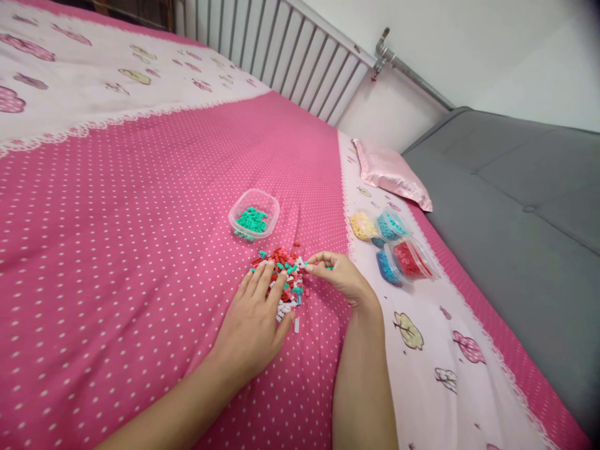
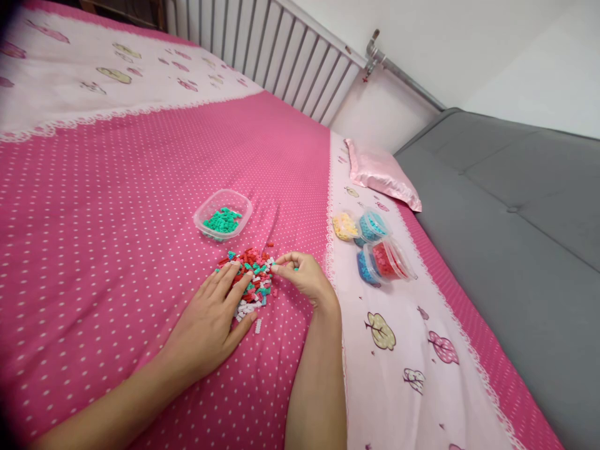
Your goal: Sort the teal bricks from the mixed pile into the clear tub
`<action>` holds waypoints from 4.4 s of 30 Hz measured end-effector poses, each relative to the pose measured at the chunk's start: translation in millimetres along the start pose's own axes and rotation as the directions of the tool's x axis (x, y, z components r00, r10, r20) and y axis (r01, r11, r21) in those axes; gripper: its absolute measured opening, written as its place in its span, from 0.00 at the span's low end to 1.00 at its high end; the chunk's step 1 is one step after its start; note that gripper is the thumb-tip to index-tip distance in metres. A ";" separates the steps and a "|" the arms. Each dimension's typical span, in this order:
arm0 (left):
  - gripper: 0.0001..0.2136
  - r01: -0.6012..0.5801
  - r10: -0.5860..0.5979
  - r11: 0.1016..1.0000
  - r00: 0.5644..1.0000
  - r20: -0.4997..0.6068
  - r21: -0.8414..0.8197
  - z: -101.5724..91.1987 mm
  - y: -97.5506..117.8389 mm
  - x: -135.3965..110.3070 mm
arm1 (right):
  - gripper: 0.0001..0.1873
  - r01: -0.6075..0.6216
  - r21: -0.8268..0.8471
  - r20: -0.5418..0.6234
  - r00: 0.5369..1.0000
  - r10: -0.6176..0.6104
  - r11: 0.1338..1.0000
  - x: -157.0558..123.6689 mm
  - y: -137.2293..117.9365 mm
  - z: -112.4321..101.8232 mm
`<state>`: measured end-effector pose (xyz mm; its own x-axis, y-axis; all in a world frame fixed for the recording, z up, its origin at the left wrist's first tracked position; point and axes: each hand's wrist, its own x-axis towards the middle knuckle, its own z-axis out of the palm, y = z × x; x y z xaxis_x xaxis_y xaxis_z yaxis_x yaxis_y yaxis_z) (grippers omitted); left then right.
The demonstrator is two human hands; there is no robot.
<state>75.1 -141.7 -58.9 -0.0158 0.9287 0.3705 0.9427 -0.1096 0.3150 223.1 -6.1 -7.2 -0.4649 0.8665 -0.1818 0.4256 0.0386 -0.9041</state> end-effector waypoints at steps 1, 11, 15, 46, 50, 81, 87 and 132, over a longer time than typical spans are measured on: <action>0.27 0.000 0.000 1.000 1.000 0.000 0.000 0.0 0.1 0.2 | 0.17 -0.005 0.109 -0.013 1.000 0.006 0.994 0.5 -0.9 1.3; 0.27 -0.002 0.002 1.000 1.000 -0.003 0.002 -0.7 0.3 -1.4 | 0.06 -0.169 0.916 0.113 0.979 0.171 0.365 12.3 -16.5 11.3; 0.27 0.000 0.000 1.000 1.000 0.007 0.002 -1.3 0.5 -0.4 | 0.03 -0.146 0.955 0.099 0.977 0.187 0.259 15.0 -15.4 9.3; 0.26 0.009 -0.010 0.999 1.000 -0.007 -0.036 -0.6 0.6 0.3 | 0.11 -0.079 -0.320 -0.321 0.946 -0.030 0.944 28.9 25.8 17.4; 0.26 0.014 -0.014 0.999 1.000 0.005 -0.038 -1.3 0.7 0.2 | 0.14 -0.064 -0.313 -0.395 0.916 -0.068 0.948 28.3 28.7 9.8; 0.26 0.016 -0.016 0.999 1.000 0.004 -0.043 -1.7 1.0 0.8 | 0.08 -0.012 -0.279 -0.278 0.958 -0.069 0.960 24.6 24.3 9.0; 0.26 0.018 -0.018 0.999 1.000 0.009 -0.048 -2.0 0.7 0.2 | 0.11 -0.071 -0.341 -0.386 0.920 -0.071 0.937 24.0 27.6 3.5; 0.27 0.005 -0.005 1.000 1.000 0.010 -0.019 -0.7 0.0 0.6 | 0.07 -0.087 0.916 0.005 0.979 0.206 0.391 17.1 -5.1 4.0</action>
<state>74.9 -141.4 -58.0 -0.0172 0.9326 0.3604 0.9363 -0.1115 0.3331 209.8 6.5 -7.2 -0.3716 0.8532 -0.3659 -0.5046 -0.5165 -0.6918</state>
